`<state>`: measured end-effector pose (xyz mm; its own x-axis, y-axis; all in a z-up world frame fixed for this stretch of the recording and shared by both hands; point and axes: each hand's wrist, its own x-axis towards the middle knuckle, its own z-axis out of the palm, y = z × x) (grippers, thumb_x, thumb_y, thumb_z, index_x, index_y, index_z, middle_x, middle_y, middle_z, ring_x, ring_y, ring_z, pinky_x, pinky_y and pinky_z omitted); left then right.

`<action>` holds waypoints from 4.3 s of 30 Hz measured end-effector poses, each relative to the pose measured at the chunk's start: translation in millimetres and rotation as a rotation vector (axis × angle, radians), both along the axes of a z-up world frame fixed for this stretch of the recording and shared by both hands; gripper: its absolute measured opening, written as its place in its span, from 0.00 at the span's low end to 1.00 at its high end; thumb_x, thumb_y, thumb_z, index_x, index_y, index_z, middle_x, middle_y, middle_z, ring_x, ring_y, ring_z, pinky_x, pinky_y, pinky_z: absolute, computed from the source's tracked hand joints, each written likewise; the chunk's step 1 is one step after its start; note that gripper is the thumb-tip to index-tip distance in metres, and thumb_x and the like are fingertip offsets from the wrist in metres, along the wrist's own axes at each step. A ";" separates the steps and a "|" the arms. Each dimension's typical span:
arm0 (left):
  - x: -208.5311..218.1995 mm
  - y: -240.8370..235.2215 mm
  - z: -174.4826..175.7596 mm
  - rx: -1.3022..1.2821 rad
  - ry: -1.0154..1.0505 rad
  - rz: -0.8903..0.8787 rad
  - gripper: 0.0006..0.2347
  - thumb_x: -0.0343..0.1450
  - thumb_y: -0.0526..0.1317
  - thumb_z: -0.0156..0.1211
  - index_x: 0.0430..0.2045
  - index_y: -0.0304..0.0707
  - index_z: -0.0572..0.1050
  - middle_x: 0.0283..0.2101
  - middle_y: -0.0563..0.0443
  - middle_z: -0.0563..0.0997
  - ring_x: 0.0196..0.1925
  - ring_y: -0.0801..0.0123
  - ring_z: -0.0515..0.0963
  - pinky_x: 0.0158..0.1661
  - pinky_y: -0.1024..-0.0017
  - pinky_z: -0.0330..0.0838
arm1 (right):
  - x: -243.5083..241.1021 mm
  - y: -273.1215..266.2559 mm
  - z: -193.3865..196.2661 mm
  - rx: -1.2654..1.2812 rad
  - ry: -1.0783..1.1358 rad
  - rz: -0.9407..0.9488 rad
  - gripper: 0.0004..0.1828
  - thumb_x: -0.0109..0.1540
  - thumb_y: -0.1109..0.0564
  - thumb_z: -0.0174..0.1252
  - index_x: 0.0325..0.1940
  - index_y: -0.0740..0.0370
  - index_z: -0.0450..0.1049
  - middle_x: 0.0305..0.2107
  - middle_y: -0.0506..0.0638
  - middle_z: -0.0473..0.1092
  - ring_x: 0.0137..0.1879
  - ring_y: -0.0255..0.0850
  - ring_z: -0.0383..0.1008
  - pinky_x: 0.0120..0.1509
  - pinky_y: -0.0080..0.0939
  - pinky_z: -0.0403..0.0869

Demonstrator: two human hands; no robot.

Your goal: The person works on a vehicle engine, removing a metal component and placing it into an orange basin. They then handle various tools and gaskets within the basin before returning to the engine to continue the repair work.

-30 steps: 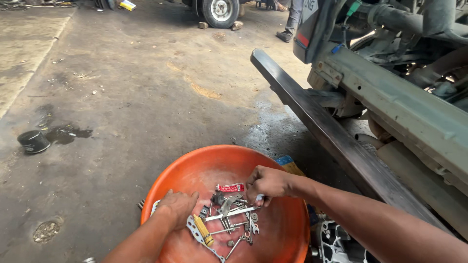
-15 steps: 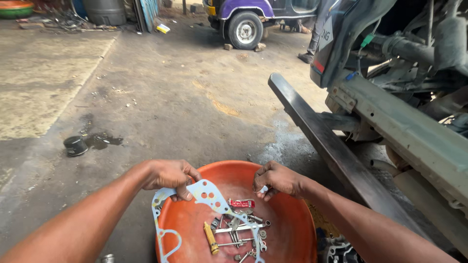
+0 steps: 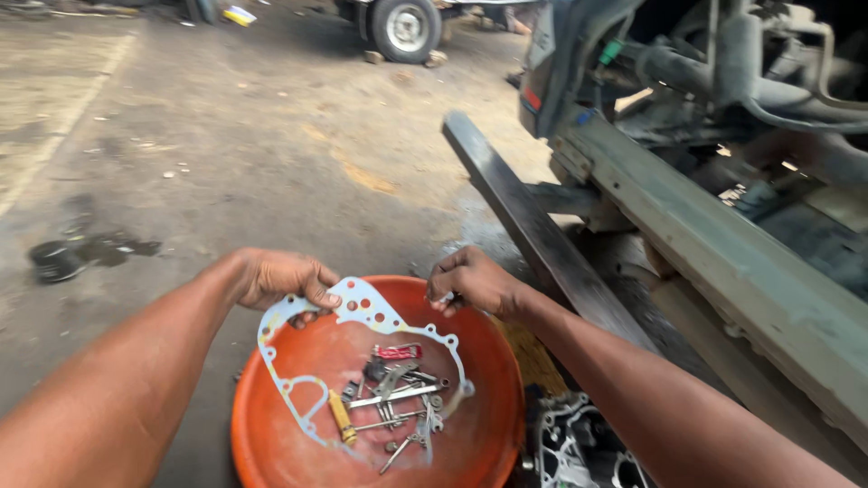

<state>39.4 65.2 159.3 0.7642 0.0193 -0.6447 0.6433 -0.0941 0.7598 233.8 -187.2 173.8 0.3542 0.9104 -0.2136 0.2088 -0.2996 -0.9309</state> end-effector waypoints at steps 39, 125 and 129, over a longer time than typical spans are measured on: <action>-10.3 -8.7 -57.7 0.060 -0.225 -0.083 0.14 0.65 0.47 0.69 0.34 0.35 0.86 0.25 0.52 0.81 0.21 0.76 0.72 0.24 0.76 0.68 | -36.5 -13.8 -31.5 -0.155 -0.187 0.057 0.06 0.53 0.64 0.59 0.25 0.70 0.79 0.22 0.53 0.78 0.30 0.37 0.79 0.37 0.38 0.78; 32.9 -68.2 -30.3 0.573 -0.593 -0.356 0.10 0.63 0.43 0.70 0.33 0.39 0.86 0.33 0.49 0.88 0.39 0.67 0.85 0.43 0.65 0.77 | -54.3 -27.2 15.8 -0.216 -0.683 0.141 0.09 0.52 0.57 0.64 0.31 0.66 0.82 0.20 0.53 0.77 0.27 0.38 0.78 0.34 0.42 0.76; 31.4 -67.5 -32.0 0.544 -0.569 -0.329 0.10 0.64 0.43 0.70 0.32 0.38 0.87 0.32 0.48 0.88 0.38 0.68 0.84 0.43 0.65 0.76 | -55.9 -27.2 15.6 -0.245 -0.642 0.106 0.10 0.55 0.54 0.64 0.31 0.65 0.82 0.20 0.51 0.77 0.27 0.36 0.79 0.35 0.40 0.76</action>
